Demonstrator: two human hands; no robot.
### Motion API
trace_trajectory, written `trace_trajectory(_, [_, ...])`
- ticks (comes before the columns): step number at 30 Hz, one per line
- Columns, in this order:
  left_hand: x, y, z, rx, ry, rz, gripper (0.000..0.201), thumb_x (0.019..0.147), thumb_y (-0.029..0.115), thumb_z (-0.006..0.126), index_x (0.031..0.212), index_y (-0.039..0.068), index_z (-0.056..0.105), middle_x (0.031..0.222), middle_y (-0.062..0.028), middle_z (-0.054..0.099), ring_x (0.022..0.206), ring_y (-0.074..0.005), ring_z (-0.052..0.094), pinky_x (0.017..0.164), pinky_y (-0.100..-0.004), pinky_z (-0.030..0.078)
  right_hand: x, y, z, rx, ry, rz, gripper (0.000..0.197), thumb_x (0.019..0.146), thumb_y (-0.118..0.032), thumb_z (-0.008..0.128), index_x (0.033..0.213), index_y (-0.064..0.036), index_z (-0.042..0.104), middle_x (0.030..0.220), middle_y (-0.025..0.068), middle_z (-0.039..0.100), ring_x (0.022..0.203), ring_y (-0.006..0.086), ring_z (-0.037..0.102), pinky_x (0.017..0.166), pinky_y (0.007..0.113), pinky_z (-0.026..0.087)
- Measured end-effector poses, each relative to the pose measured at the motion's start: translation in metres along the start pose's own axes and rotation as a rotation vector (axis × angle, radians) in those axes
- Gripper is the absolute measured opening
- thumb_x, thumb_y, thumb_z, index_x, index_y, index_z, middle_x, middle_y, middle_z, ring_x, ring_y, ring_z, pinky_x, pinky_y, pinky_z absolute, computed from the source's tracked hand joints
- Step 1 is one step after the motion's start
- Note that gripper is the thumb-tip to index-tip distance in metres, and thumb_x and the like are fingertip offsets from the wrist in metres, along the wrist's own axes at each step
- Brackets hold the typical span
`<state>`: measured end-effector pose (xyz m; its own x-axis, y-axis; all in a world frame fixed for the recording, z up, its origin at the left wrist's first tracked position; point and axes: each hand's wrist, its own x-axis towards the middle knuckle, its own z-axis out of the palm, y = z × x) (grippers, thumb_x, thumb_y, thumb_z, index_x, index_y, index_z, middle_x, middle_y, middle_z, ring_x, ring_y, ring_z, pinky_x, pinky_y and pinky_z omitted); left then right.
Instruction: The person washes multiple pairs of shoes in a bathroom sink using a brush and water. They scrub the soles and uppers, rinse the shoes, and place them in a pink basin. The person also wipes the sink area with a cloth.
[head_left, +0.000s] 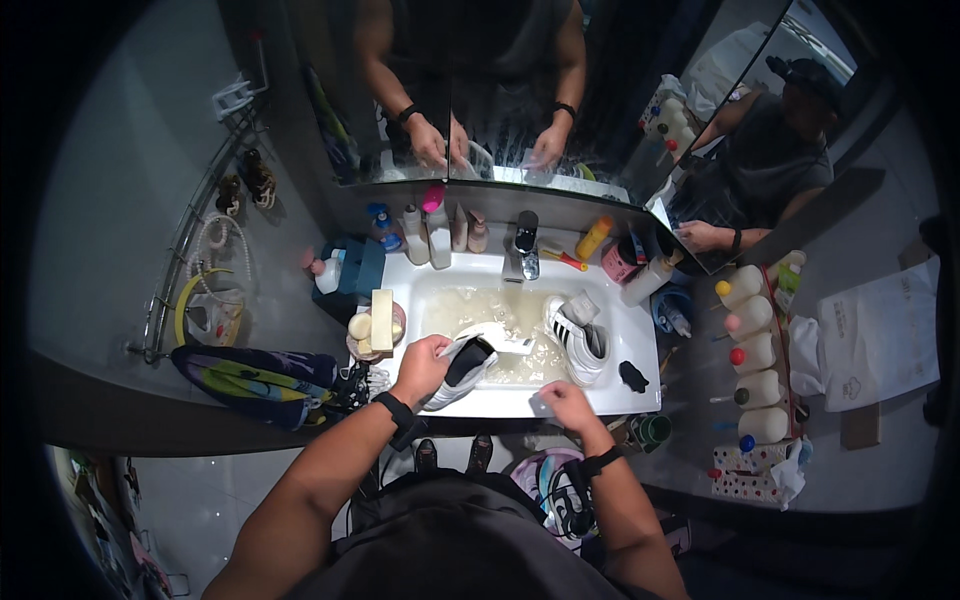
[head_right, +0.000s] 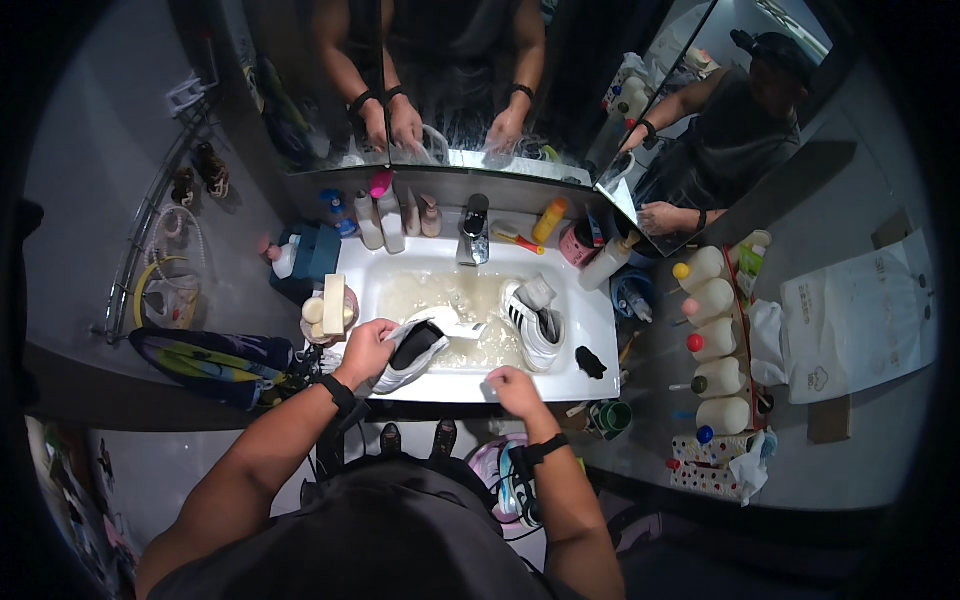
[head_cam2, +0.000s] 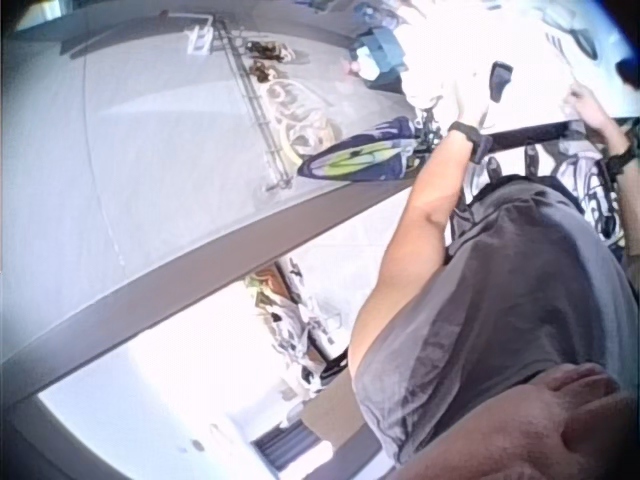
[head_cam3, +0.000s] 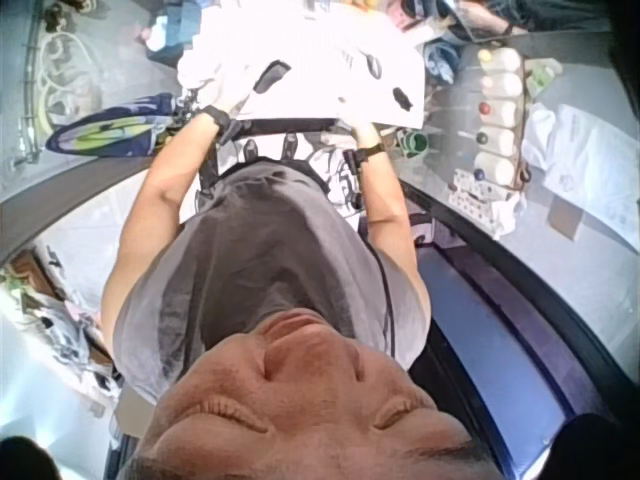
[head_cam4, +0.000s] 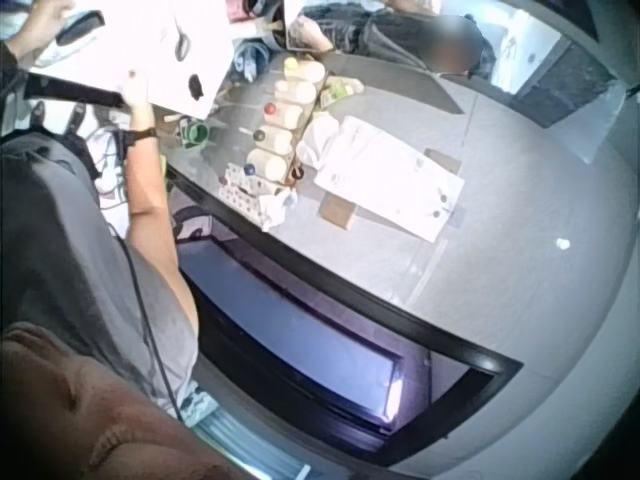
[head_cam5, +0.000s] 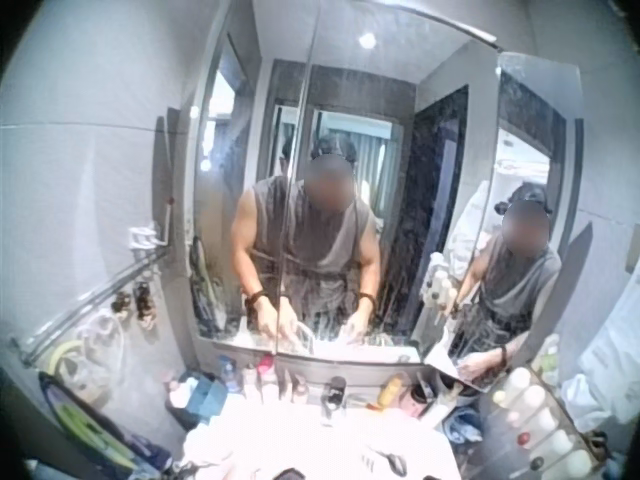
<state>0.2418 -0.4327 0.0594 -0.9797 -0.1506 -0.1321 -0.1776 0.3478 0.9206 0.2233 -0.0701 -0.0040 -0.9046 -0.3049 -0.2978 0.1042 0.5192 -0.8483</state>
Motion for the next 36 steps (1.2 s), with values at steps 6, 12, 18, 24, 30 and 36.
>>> trace_trajectory(6, [-0.006,0.002,0.015,-0.621,-0.055,-0.176,0.033,0.097,-0.011,0.066,0.129,-0.004,0.066,0.119,-0.0148,0.079,0.106,-0.0194,0.076,0.095,-0.0314,0.060,0.020,-0.031,0.067,0.517,-0.265,0.425,0.058,0.115,-0.056,0.050,0.143,-0.0066,0.063,0.126,0.0078,0.077,0.111,0.0219,0.074,0.091,0.041,0.061])
trace_trajectory(12, [-0.022,0.021,0.009,-0.937,-0.173,-0.276,0.040,0.099,-0.007,0.069,0.137,-0.001,0.058,0.118,-0.0143,0.077,0.104,-0.0201,0.076,0.095,-0.0338,0.062,0.017,-0.087,0.073,1.214,-0.361,0.320,0.090,0.109,-0.076,0.036,0.162,-0.0031,0.044,0.155,0.0178,0.062,0.142,0.0360,0.061,0.121,0.053,0.046])
trace_trajectory(18, [-0.039,0.034,-0.005,-0.925,-0.363,-0.159,0.035,0.098,-0.005,0.072,0.129,0.005,0.058,0.115,-0.0071,0.076,0.096,-0.0120,0.073,0.084,-0.0269,0.057,0.011,-0.122,0.065,1.353,-0.327,0.311,0.086,0.110,-0.073,0.036,0.164,-0.0062,0.045,0.162,0.0198,0.055,0.147,0.0405,0.056,0.124,0.057,0.043])
trace_trajectory(24, [-0.028,0.006,-0.022,-0.774,-0.456,-0.167,0.038,0.096,-0.004,0.073,0.129,0.004,0.058,0.113,-0.0059,0.076,0.098,-0.0129,0.073,0.083,-0.0281,0.059,0.019,-0.125,0.053,1.166,-0.316,0.275,0.060,0.114,-0.048,0.053,0.157,-0.0054,0.053,0.148,0.0131,0.068,0.135,0.0293,0.066,0.117,0.046,0.051])
trace_trajectory(30, [-0.018,-0.060,-0.022,-0.484,-0.365,-0.315,0.039,0.095,0.016,0.078,0.128,0.000,0.065,0.108,-0.0106,0.075,0.087,-0.0156,0.071,0.073,-0.0298,0.058,0.067,-0.103,0.042,0.408,-0.023,0.091,0.052,0.108,-0.032,0.067,0.146,0.0038,0.061,0.137,0.0158,0.073,0.123,0.0278,0.071,0.108,0.041,0.054])
trace_trajectory(36, [-0.025,-0.092,-0.030,-0.491,-0.249,-0.418,0.034,0.099,0.018,0.077,0.127,0.002,0.066,0.109,-0.0044,0.075,0.094,-0.0121,0.069,0.078,-0.0282,0.055,0.136,-0.101,0.021,-0.742,-0.056,0.046,0.102,0.080,-0.034,0.091,0.157,0.0104,0.043,0.148,0.0335,0.056,0.141,0.0498,0.052,0.120,0.047,0.045])
